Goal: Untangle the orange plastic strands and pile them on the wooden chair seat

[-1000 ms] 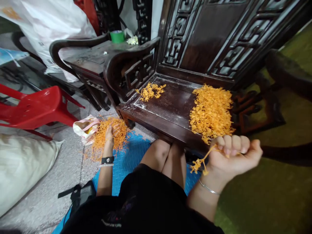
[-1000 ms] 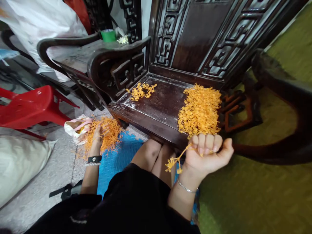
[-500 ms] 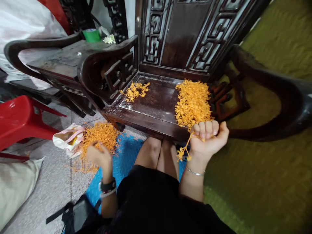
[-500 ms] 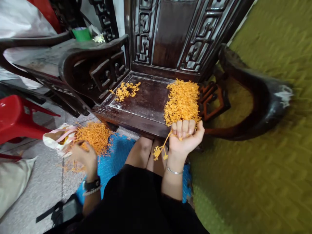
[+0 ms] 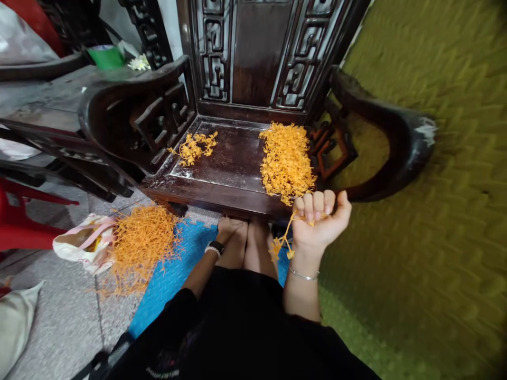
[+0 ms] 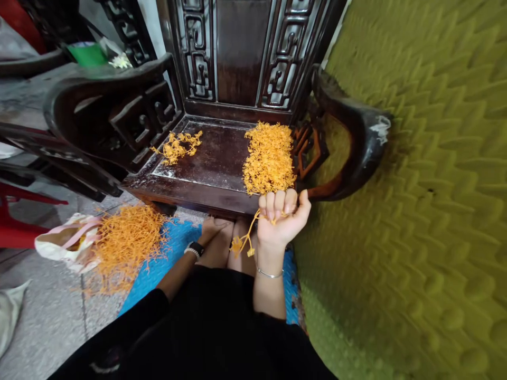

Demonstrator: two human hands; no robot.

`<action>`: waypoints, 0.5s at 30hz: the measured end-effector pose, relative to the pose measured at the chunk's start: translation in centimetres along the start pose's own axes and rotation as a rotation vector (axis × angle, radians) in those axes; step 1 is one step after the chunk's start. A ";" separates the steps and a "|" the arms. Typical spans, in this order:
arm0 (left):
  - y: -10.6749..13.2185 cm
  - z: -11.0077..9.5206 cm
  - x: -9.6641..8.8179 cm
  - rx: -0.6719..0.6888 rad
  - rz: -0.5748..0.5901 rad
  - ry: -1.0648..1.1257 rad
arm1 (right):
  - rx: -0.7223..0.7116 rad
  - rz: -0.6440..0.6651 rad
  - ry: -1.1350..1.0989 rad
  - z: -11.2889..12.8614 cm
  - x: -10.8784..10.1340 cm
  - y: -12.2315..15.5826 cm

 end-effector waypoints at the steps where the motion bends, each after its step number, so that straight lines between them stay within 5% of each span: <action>1: 0.2 0.8 -0.2 -0.034 -0.021 -0.007 | 0.000 0.000 0.004 0.0 0.0 0.0; 7: 1.5 3.1 -0.5 -0.109 -0.043 0.002 | -0.007 0.020 0.020 -0.7 0.4 -0.1; 15: 2.4 0.6 -2.7 -0.077 0.082 0.148 | -0.054 0.046 0.120 -0.8 0.7 -0.1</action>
Point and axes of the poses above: each hand's wrist, its own y-axis away from the middle knuckle, its own x-axis out of the palm, z = x × y, the point moved 8 cm from there along -y, towards the middle knuckle
